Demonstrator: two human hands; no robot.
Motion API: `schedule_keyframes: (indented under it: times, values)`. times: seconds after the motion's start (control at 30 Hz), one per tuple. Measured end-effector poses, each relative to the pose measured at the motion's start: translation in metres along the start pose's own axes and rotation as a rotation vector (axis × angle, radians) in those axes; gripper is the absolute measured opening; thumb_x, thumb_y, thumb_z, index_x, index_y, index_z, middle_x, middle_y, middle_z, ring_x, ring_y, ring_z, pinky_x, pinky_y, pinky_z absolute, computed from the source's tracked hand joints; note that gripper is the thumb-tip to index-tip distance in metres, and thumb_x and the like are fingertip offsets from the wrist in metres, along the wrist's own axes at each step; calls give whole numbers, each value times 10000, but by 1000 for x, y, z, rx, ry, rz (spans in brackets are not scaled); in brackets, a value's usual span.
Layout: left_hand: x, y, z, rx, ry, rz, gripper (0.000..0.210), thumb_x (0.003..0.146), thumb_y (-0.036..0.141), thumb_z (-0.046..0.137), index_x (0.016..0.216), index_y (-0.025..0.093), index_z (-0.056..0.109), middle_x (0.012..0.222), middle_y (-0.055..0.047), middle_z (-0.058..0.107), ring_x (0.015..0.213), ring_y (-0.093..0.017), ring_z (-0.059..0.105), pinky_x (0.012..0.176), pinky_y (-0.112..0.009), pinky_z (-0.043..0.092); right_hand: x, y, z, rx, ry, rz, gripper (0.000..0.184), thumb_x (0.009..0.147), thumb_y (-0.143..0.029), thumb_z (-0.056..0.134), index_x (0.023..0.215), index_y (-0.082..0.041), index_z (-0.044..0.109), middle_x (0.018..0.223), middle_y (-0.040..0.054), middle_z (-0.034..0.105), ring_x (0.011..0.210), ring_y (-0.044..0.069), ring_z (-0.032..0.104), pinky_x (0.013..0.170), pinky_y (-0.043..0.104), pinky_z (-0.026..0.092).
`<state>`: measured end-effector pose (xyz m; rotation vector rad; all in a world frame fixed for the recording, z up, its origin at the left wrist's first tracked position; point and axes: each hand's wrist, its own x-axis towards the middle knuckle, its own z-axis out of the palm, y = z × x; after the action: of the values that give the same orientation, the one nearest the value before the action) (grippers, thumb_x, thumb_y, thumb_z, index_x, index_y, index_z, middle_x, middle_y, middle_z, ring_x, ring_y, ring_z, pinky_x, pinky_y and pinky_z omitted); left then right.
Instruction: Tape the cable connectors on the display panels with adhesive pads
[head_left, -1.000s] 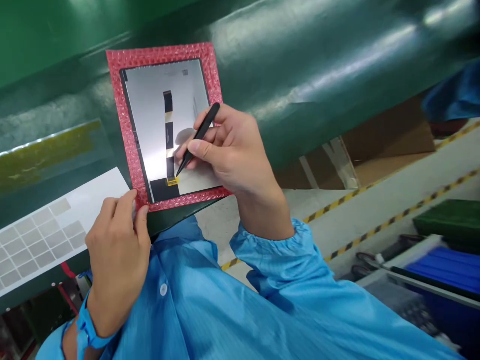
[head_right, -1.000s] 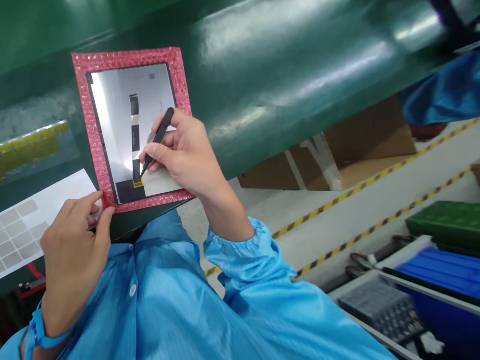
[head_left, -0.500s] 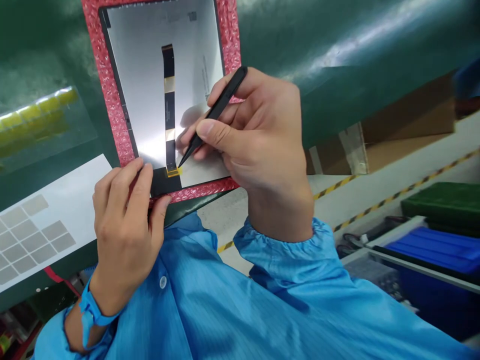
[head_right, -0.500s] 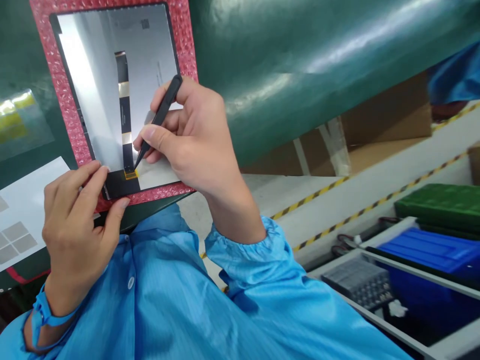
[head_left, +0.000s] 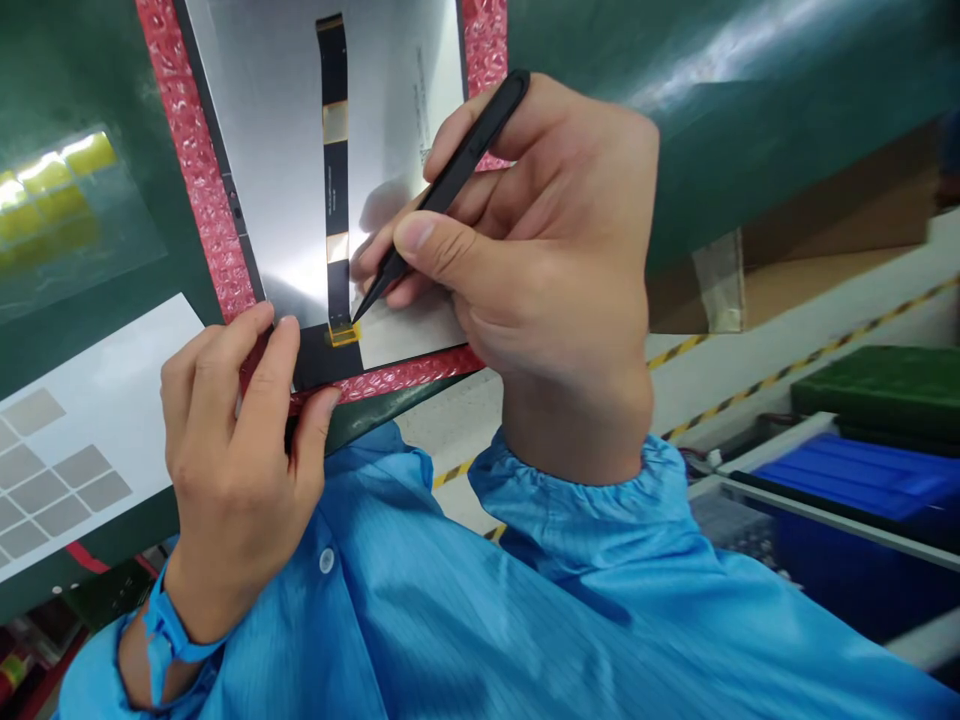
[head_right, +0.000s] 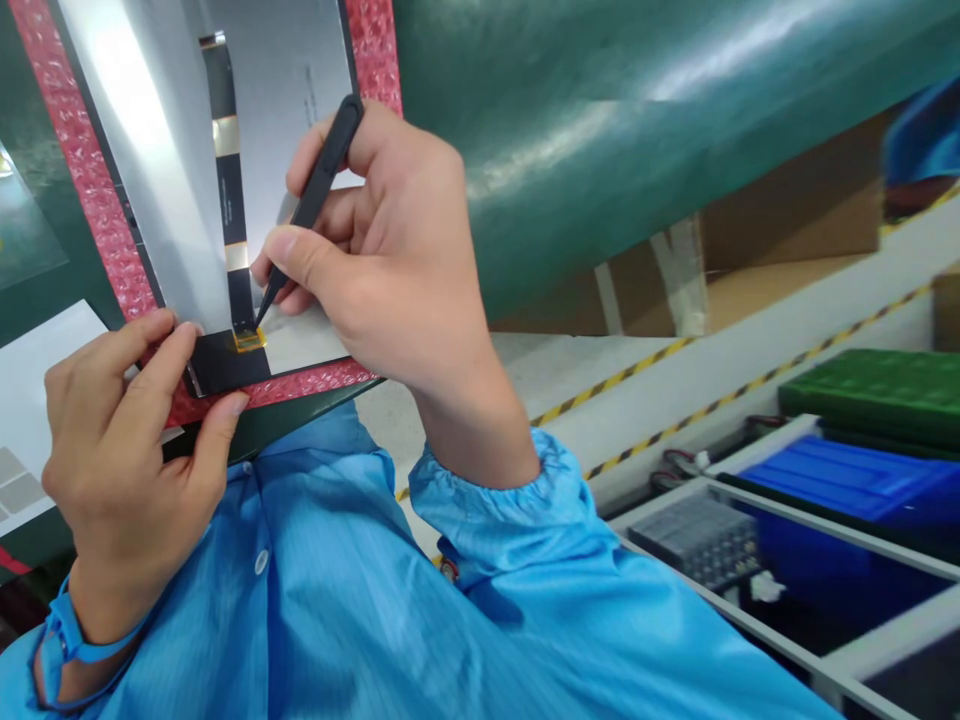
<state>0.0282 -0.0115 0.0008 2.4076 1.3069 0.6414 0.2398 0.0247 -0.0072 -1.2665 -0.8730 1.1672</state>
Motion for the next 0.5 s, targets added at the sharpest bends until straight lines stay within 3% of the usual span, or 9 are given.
schedule_keyframes:
  times: [0.3, 0.5]
  values:
    - [0, 1, 0, 8, 3, -3, 470, 987, 230, 737, 1449, 216, 646, 1488, -157, 655, 1361, -390, 624, 1181, -616, 508, 1, 4, -2, -3, 12, -10, 509, 711, -499, 1011, 871, -326, 560, 672, -38, 722, 650, 256, 733, 491, 389, 567]
    - [-1, 3, -2, 19, -51, -45, 467, 1005, 236, 713, 1466, 256, 637, 1534, -134, 631, 1404, -385, 594, 1203, -633, 497, -3, 1, 0, -29, 34, 34, 509, 700, -502, 1014, 872, -333, 565, 706, -30, 727, 693, 281, 737, 548, 430, 609]
